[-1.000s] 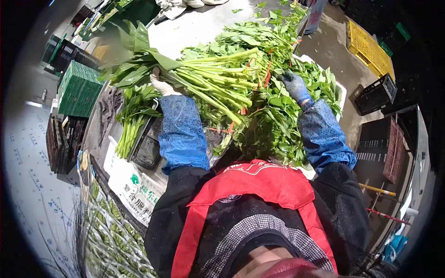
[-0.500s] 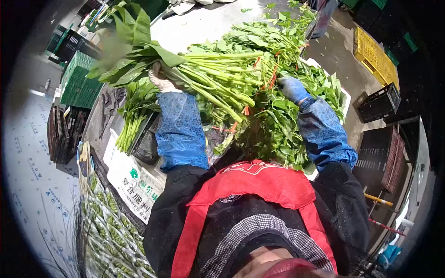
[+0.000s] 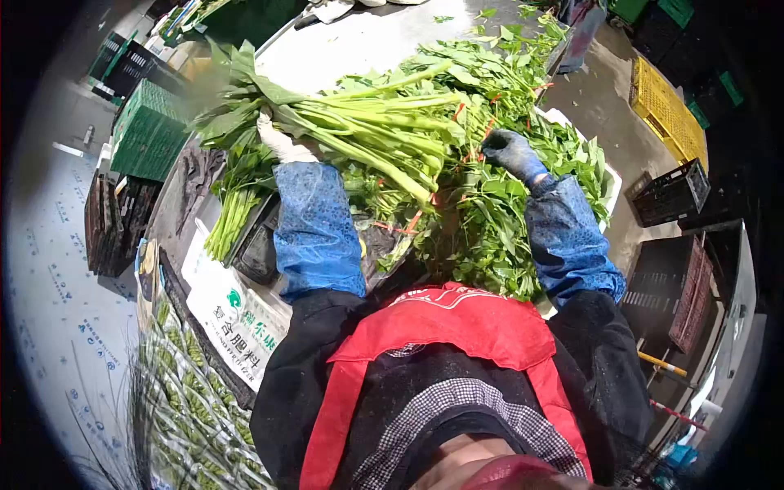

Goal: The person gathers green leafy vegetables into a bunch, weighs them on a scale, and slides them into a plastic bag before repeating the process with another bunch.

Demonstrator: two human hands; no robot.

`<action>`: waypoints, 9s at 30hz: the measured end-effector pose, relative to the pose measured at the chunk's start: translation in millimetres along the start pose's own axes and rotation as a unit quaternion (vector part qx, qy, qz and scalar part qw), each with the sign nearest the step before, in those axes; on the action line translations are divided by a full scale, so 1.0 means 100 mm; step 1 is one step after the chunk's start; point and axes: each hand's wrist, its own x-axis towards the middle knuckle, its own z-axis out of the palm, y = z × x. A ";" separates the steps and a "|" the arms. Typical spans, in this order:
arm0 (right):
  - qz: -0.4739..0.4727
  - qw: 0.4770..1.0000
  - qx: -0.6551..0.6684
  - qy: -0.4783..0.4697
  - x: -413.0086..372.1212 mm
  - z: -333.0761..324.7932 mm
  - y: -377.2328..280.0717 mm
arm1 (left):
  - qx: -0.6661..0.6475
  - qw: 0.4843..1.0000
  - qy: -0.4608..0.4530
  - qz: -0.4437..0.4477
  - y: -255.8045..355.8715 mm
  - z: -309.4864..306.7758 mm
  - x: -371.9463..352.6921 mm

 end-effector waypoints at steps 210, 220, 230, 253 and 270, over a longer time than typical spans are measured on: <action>-0.516 0.655 -0.462 -0.302 -0.82 4.47 -2.32 | 0.764 0.642 0.063 -0.036 2.29 -4.31 -3.78; -0.260 0.761 -0.381 -0.456 -1.94 3.61 -1.69 | 0.851 0.520 -0.004 -0.071 2.55 -4.12 -3.88; -0.381 0.699 -0.411 -0.444 -2.04 3.94 -1.63 | 0.913 0.393 -0.049 -0.099 2.45 -4.25 -3.82; -0.201 0.899 -0.080 -0.379 -1.72 4.13 -1.46 | 0.755 0.640 0.074 0.121 3.04 -3.71 -3.59; -0.343 0.849 -0.297 -0.269 -1.44 4.43 -1.75 | 0.706 0.697 0.063 0.108 2.29 -2.70 -3.63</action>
